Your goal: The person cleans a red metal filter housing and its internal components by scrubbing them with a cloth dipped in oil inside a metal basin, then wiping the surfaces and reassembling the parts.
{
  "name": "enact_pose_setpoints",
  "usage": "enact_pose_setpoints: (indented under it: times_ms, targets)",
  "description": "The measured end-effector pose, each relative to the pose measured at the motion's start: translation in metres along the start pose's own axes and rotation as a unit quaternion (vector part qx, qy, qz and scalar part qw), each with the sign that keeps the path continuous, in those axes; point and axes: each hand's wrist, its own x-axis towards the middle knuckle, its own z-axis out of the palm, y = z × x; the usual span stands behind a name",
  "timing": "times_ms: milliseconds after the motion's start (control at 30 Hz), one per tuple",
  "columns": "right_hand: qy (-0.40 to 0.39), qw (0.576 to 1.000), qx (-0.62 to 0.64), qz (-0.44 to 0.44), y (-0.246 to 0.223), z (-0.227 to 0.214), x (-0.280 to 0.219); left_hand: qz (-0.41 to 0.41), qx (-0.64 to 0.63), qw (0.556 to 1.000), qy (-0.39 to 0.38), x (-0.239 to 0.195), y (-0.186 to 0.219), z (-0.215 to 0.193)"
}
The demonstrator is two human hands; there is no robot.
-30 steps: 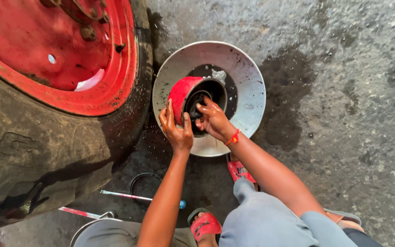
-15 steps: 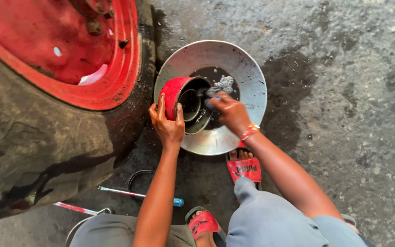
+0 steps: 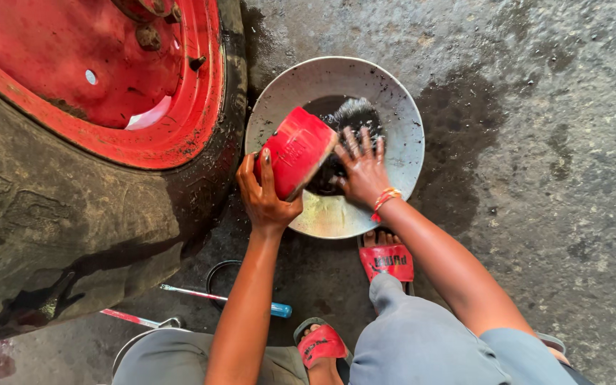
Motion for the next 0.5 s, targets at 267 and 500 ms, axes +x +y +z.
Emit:
enact_pose_setpoints:
  times_ms: [267, 500]
  targets:
    - [-0.073, 0.997, -0.008, 0.040, -0.001, 0.021, 0.012, 0.111, -0.001, 0.993, 0.038, 0.014, 0.006, -0.024]
    - [-0.007, 0.997, -0.076, 0.019, -0.001, 0.021, 0.010, 0.050, -0.033, 0.998, 0.034, 0.018, 0.010, -0.025]
